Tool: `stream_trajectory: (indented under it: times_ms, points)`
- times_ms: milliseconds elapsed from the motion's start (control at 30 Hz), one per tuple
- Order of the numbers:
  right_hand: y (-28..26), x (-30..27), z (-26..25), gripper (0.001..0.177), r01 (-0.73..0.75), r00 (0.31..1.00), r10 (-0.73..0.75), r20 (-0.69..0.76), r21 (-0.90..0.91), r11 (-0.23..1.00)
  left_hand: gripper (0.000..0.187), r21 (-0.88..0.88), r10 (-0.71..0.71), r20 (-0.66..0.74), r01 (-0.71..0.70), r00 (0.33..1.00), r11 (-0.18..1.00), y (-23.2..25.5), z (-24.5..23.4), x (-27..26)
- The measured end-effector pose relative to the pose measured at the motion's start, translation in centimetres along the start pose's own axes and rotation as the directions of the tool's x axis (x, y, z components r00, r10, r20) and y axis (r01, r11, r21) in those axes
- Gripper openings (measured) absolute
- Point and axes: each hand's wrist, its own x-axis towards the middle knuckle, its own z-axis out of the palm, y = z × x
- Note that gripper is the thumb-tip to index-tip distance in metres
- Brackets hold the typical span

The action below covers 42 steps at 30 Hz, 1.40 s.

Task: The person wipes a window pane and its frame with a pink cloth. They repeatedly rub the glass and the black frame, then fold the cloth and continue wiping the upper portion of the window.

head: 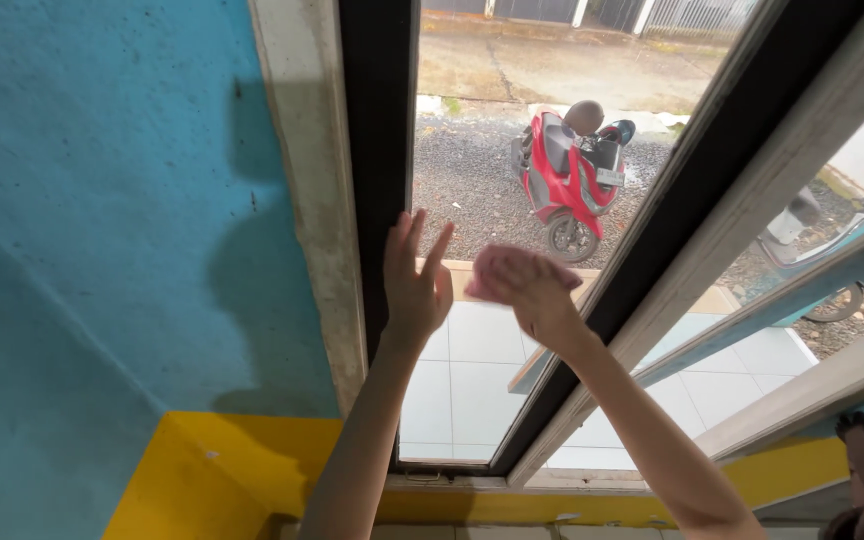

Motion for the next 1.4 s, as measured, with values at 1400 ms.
stream_trajectory:
  times_ms: [1400]
  points:
    - [-8.7,-8.2,-9.7,0.044,-0.035,0.349,0.916,0.198,0.979,-0.199,0.022,-0.341,-0.347,0.916,0.849,0.203,-0.404,13.4,-2.2,-5.0]
